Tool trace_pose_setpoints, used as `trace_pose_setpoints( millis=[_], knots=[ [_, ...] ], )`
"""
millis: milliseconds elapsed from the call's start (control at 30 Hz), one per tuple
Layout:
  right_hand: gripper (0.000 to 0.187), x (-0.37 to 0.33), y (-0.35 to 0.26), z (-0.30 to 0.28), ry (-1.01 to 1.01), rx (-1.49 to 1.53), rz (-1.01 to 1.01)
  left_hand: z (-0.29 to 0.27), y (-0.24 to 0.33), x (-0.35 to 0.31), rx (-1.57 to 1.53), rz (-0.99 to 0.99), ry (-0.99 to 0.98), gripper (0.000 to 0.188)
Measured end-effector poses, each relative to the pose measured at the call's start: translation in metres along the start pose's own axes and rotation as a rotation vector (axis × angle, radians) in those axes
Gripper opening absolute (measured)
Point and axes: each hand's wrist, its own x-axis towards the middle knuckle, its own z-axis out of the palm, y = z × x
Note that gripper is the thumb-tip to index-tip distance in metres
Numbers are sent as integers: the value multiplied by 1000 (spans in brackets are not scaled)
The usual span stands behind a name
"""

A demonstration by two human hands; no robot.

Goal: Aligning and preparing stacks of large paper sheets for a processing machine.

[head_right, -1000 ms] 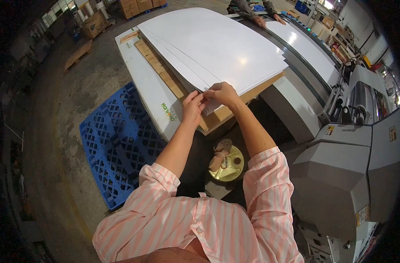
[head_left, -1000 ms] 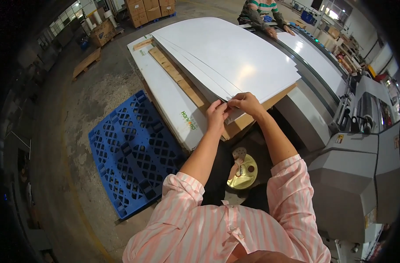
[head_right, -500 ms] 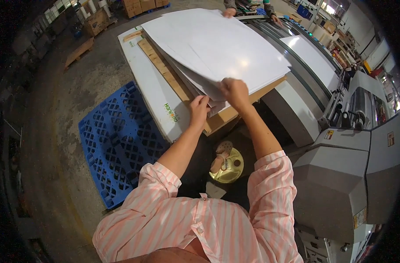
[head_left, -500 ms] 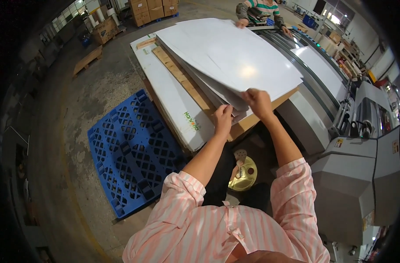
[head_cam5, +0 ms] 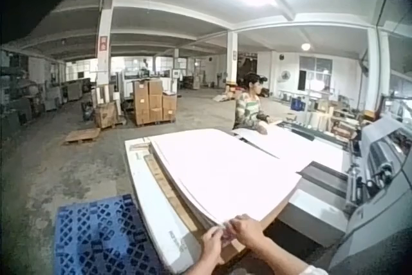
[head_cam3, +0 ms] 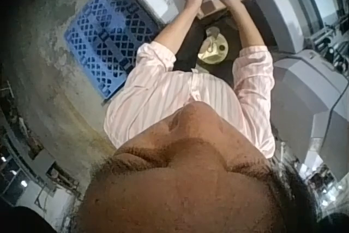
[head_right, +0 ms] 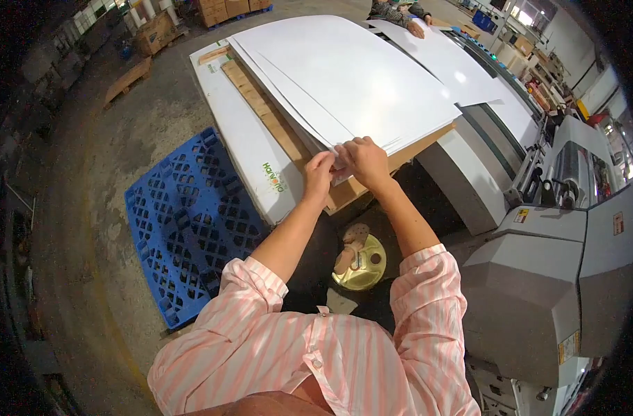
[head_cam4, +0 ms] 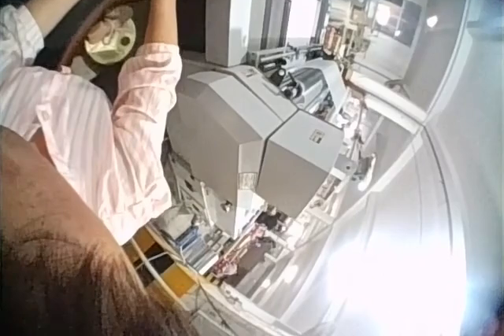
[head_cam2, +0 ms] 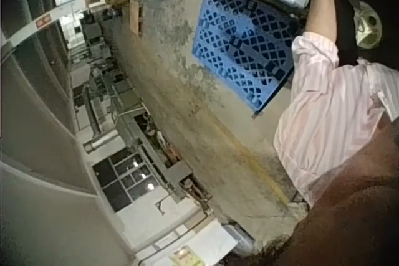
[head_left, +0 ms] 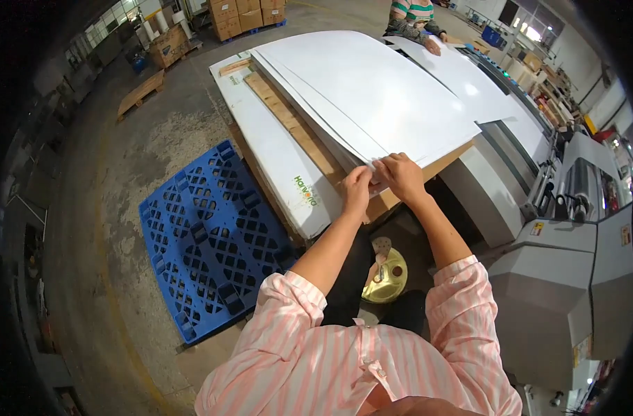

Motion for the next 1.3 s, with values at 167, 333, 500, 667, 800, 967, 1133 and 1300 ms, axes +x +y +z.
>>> trace_pose_setpoints(
  millis=[167, 333, 500, 667, 800, 967, 1133, 1300],
  knots=[
    [29, -7, 21, -9, 17, -82, -217, 9, -3, 9, -20, -23, 85, 26],
    [18, 40, 7, -36, 50, 5, 243, -9, -5, 25, 202, 115, 25, 25],
    [15, 20, 16, -32, 361, -41, -84, 8, -3, 15, 81, 114, 19, 40],
    [22, -1, 18, 2, 5, -141, -15, 2, 1, 12, -176, 27, 44, 53],
    [26, -1, 12, 4, -119, -193, 97, -8, 0, 15, -225, -27, -52, 38],
    [30, 7, -2, -6, -144, 32, 110, -14, -2, 23, -197, -2, -53, 24],
    [29, 13, 15, 1, -220, 272, 315, 0, 3, 17, -157, 20, -112, 15],
    [26, 16, 16, 6, -166, 383, 424, -8, 1, 16, -111, 32, -158, 24]
  ],
)
